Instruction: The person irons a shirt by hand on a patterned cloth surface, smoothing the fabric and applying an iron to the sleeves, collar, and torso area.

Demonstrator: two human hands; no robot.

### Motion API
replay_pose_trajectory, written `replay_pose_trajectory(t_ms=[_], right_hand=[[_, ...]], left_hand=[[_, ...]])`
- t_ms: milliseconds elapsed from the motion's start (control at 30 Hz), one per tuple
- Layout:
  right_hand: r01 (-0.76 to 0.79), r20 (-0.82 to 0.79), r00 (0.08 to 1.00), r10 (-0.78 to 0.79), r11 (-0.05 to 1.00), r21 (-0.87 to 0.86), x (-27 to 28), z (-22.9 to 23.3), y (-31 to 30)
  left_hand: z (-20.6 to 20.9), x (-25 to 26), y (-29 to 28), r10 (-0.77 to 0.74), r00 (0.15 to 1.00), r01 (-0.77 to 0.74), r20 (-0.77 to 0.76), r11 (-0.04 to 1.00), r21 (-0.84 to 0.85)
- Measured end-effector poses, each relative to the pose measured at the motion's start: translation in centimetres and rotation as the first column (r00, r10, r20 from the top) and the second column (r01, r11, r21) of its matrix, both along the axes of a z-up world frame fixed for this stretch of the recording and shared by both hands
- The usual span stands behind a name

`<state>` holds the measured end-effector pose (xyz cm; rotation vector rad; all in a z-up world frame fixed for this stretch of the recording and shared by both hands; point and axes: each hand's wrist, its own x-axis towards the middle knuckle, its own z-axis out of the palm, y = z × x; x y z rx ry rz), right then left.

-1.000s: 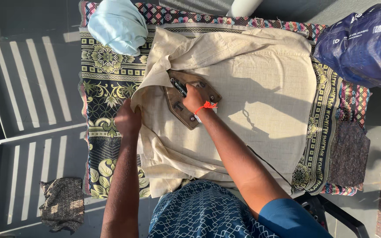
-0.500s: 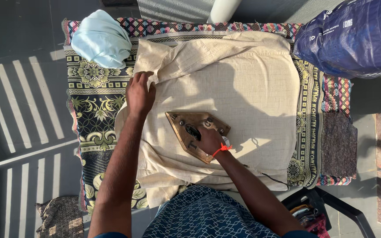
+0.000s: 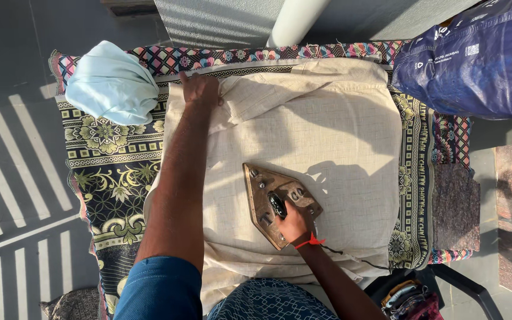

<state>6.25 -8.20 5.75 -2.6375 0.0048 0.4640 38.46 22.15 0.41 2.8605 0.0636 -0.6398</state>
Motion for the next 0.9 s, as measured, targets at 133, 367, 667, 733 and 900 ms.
replay_pose_trajectory(t_ms=[133, 367, 667, 733, 900], right_hand=[[-0.033, 0.029, 0.999, 0.033, 0.999, -0.001, 1.4, 0.1, 0.2], [-0.106, 0.008, 0.994, 0.106, 0.994, -0.030, 7.1, 0.5, 1.8], [-0.292, 0.129, 0.940, 0.316, 0.940, -0.179, 21.2, 1.9, 3.5], [-0.329, 0.148, 0.917, 0.370, 0.913, -0.241, 24.2, 2.2, 3.9], [-0.422, 0.091, 0.888, 0.451, 0.877, -0.230, 25.1, 2.1, 2.5]], left_hand=[[-1.7, 1.1, 0.7, 0.028, 0.996, -0.031, 0.080, 0.998, 0.045], [1.5, -3.8, 0.6, 0.151, 0.826, -0.124, 0.544, 0.988, -0.086], [2.8, -34.6, -5.4, 0.366, 0.892, -0.179, 0.267, 0.826, -0.535], [2.3, -37.5, -6.8, 0.245, 0.968, -0.215, 0.061, 0.926, -0.311], [0.1, -40.7, -6.2, 0.197, 0.980, -0.194, 0.039, 0.979, -0.067]])
